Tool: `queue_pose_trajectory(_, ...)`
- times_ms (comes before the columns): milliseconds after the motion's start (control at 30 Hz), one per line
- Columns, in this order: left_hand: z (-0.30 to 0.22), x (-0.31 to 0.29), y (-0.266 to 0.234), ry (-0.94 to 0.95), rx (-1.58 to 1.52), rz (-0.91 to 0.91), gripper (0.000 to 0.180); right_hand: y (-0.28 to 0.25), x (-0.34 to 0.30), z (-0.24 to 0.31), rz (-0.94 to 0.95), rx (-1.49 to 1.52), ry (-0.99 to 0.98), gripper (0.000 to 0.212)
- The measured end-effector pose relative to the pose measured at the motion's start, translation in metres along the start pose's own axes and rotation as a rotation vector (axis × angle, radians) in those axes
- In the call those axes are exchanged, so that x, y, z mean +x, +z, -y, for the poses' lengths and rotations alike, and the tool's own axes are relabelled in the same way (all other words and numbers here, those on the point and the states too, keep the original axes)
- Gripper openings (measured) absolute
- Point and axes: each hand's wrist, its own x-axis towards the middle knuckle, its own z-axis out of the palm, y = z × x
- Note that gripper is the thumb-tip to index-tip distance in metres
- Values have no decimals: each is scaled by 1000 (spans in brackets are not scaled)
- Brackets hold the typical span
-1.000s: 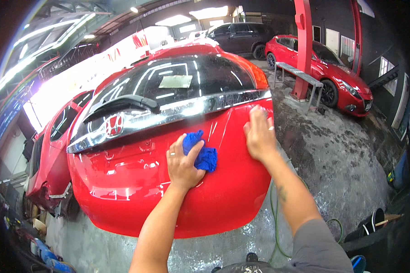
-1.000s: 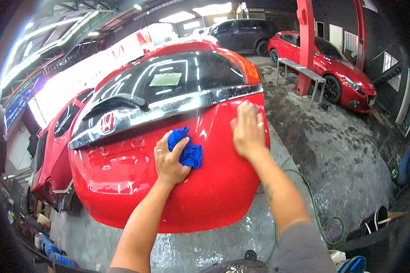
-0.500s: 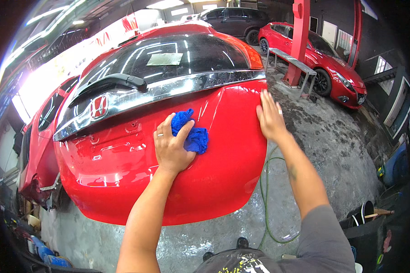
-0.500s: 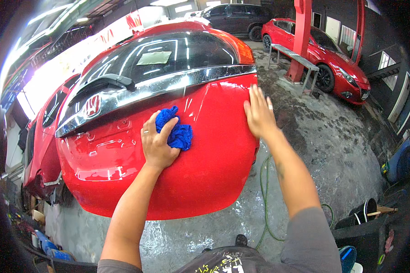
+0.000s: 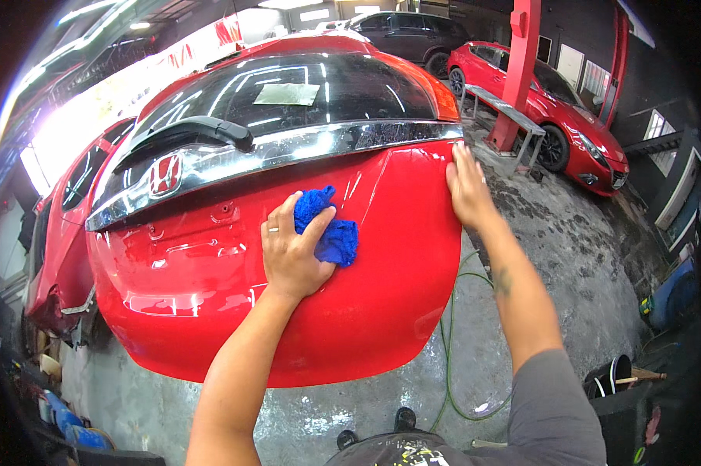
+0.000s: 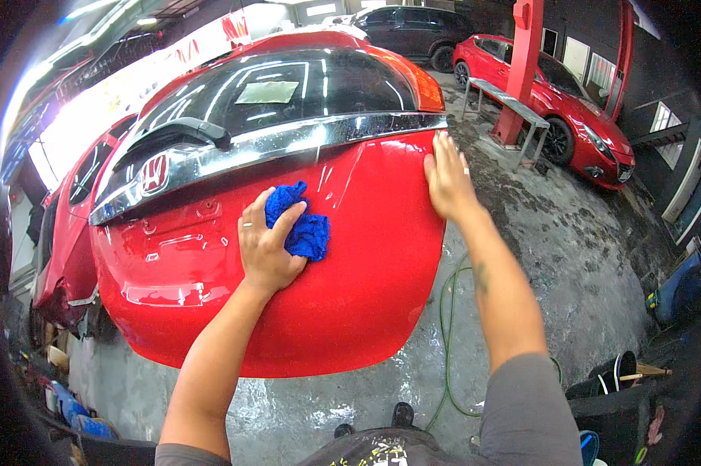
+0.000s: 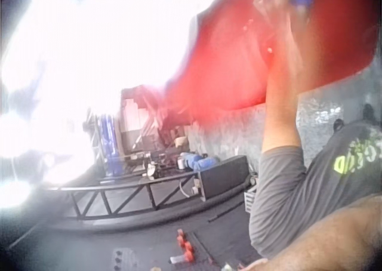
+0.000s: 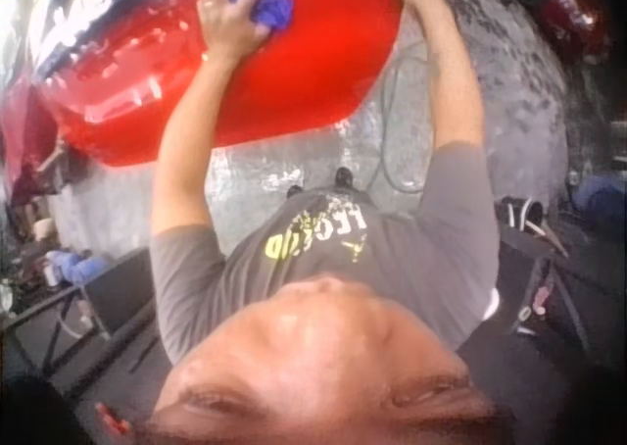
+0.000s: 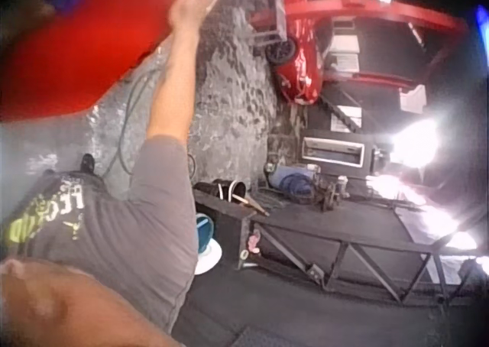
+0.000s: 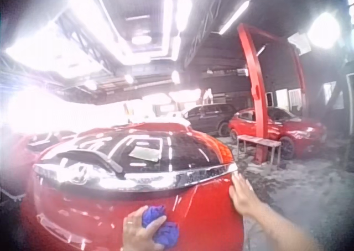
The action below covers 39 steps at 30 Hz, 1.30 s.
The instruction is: The person wipes the rear trunk of a red car using a blue microfiber cloth and a small rectangular pad. They repeatedly rub the surface in circular and linear motions, occasionally dipping the cloth into a bucket of water to clean it before resuming the wiping process.
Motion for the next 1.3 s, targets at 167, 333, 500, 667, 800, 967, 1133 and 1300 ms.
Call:
queue_pose_trajectory(167,7,-9,0,-11,28,-10,65,10,-79,53,28,-19,-140,65)
queue_pose_trajectory(333,14,-15,-10,-27,47,-34,65,-15,-146,118,197,-15,-254,69)
queue_pose_trajectory(500,3,-3,0,-5,-1,-6,68,2,-5,55,-8,24,-61,65)
queue_pose_trajectory(667,15,-15,-7,-23,50,-20,70,4,-153,116,143,-29,-281,67)
queue_pose_trajectory(800,8,-11,-8,-30,32,21,70,-15,-154,129,199,-14,-267,70)
queue_pose_trajectory(967,6,-5,-2,-9,14,1,70,9,-21,99,-9,35,-93,66)
queue_pose_trajectory(1133,15,-15,-7,-26,40,12,67,1,-191,174,208,37,-260,68)
queue_pose_trajectory(1300,11,-10,-8,-9,9,20,60,14,-87,158,40,-77,-202,70)
